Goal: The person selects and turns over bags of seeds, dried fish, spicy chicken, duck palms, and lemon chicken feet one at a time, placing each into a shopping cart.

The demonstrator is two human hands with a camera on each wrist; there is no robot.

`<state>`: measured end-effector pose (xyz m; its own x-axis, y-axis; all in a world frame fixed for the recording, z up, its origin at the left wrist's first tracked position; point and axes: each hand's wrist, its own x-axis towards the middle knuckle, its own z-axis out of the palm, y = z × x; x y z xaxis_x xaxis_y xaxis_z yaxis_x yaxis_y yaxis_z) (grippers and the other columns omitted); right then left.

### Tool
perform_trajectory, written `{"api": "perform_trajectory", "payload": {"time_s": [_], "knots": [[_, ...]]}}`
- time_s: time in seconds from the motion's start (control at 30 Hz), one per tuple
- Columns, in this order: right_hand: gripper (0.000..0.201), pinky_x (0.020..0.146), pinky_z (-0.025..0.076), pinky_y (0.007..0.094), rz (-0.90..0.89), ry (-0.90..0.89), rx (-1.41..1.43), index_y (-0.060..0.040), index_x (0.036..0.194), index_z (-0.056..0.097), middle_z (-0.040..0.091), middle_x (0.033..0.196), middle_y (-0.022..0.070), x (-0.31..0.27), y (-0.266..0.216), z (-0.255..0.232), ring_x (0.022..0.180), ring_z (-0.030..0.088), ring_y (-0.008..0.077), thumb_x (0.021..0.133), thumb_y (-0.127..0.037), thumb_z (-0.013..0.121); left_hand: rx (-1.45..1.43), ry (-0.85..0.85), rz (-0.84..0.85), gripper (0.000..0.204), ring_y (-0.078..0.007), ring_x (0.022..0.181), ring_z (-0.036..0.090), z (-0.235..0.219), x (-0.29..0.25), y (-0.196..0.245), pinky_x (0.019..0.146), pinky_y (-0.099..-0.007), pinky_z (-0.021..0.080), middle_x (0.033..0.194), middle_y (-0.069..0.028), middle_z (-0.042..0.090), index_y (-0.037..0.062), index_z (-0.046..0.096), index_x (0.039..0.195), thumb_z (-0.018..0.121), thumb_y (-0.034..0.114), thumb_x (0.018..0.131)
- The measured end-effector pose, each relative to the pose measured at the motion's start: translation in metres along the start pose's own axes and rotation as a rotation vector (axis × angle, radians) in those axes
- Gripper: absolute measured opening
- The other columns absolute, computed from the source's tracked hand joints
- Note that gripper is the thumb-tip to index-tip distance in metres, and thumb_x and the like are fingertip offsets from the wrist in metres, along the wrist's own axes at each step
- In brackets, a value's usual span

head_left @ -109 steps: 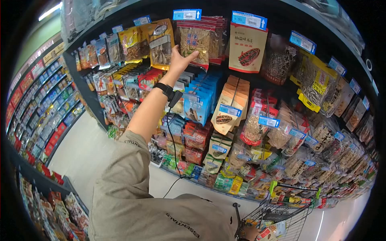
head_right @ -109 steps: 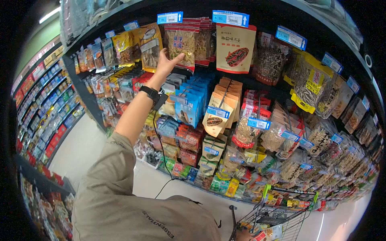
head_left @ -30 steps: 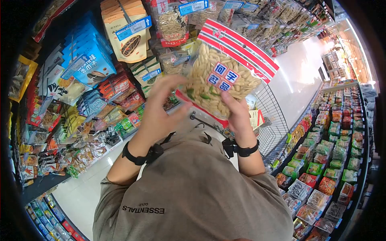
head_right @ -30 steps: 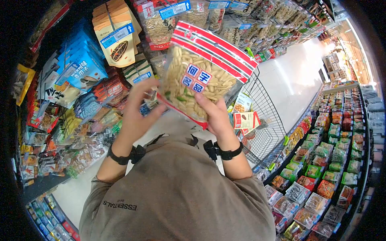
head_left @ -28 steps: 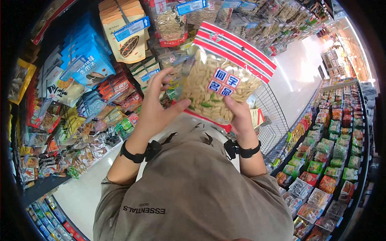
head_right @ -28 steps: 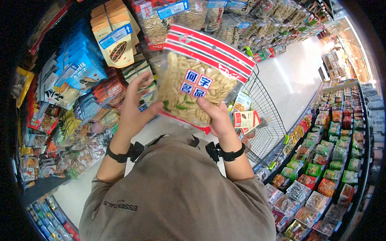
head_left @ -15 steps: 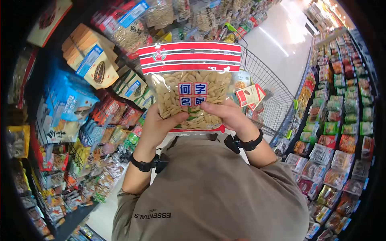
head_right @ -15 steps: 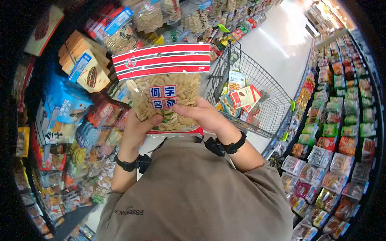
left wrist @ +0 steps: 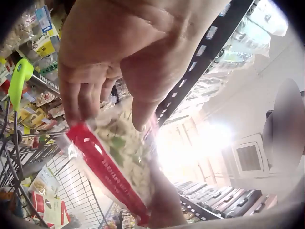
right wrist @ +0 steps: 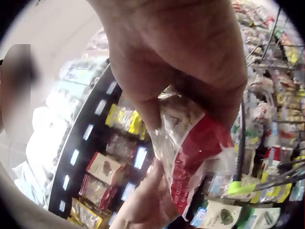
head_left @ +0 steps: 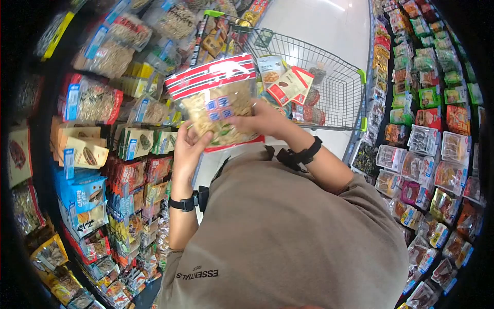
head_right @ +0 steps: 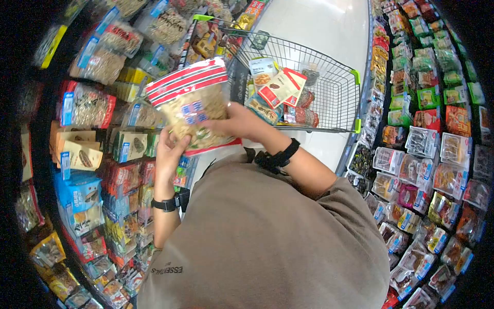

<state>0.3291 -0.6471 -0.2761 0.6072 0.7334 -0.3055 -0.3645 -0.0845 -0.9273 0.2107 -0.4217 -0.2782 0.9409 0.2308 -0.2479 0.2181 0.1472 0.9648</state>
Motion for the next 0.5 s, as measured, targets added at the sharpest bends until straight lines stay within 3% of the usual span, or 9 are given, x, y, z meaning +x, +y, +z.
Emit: {"api": "perform_trajectory", "payload": {"time_s": [0.03,0.1,0.17,0.23,0.33,0.43,0.5], "knots": [[0.055,0.095,0.050,0.0324,-0.043,0.030,0.004,-0.0004,0.138,0.052,0.064,0.127,0.0083,-0.002,0.011,-0.028,0.110,0.061,0.0157,0.093,-0.023,0.074,0.090,0.002,-0.054,0.064,-0.0162,0.111,0.062,0.007,0.005,-0.002,0.095,-0.0310,0.050,0.138,-0.0171,0.055,0.0005,0.033,0.147,0.069,0.007,0.095],[0.058,0.096,0.051,0.0342,-0.017,0.284,0.123,-0.0009,0.142,0.047,0.063,0.129,0.0094,-0.019,0.015,-0.074,0.111,0.062,0.0168,0.095,-0.022,0.072,0.131,0.025,-0.043,0.058,-0.0180,0.110,0.062,0.020,0.014,-0.009,0.094,-0.0320,0.051,0.139,-0.0168,0.054,0.0019,0.036,0.146,0.067,0.013,0.098],[0.054,0.096,0.052,0.0341,-0.054,0.442,0.114,-0.0017,0.142,0.046,0.062,0.130,0.0105,-0.024,0.046,-0.135,0.113,0.062,0.0181,0.097,-0.020,0.069,0.182,0.080,-0.023,0.050,-0.0199,0.109,0.063,0.033,0.018,-0.011,0.094,-0.0340,0.052,0.139,-0.0147,0.056,0.0033,0.041,0.144,0.060,0.022,0.103],[0.046,0.095,0.052,0.0325,-0.057,0.531,0.176,-0.0019,0.139,0.050,0.063,0.130,0.0102,-0.032,0.070,-0.187,0.113,0.063,0.0184,0.100,-0.020,0.065,0.178,0.119,-0.033,0.047,-0.0197,0.110,0.063,0.041,0.019,-0.012,0.094,-0.0338,0.051,0.137,-0.0143,0.057,0.0032,0.043,0.143,0.060,0.021,0.103],[0.045,0.092,0.052,0.0320,-0.013,0.628,0.140,-0.0004,0.136,0.052,0.065,0.127,0.0109,-0.026,0.108,-0.252,0.110,0.064,0.0185,0.100,-0.024,0.065,0.181,0.201,-0.051,0.039,-0.0196,0.111,0.063,0.058,0.012,-0.010,0.095,-0.0333,0.051,0.132,-0.0137,0.061,0.0028,0.049,0.138,0.058,0.018,0.103],[0.050,0.093,0.051,0.0342,0.010,0.580,0.002,0.0003,0.136,0.054,0.066,0.125,0.0129,0.006,0.126,-0.282,0.110,0.064,0.0194,0.099,-0.032,0.066,0.122,0.258,-0.068,0.036,-0.0187,0.106,0.064,0.073,-0.002,-0.014,0.093,-0.0313,0.050,0.127,-0.0132,0.063,0.0007,0.052,0.134,0.060,0.015,0.102],[0.059,0.094,0.050,0.0359,0.003,0.543,-0.016,0.0017,0.138,0.051,0.065,0.126,0.0159,0.052,0.164,-0.315,0.112,0.064,0.0222,0.097,-0.038,0.067,0.129,0.316,-0.089,0.037,-0.0193,0.106,0.065,0.080,-0.014,-0.014,0.092,-0.0314,0.050,0.126,-0.0133,0.063,0.0004,0.052,0.134,0.061,0.016,0.102]]}}
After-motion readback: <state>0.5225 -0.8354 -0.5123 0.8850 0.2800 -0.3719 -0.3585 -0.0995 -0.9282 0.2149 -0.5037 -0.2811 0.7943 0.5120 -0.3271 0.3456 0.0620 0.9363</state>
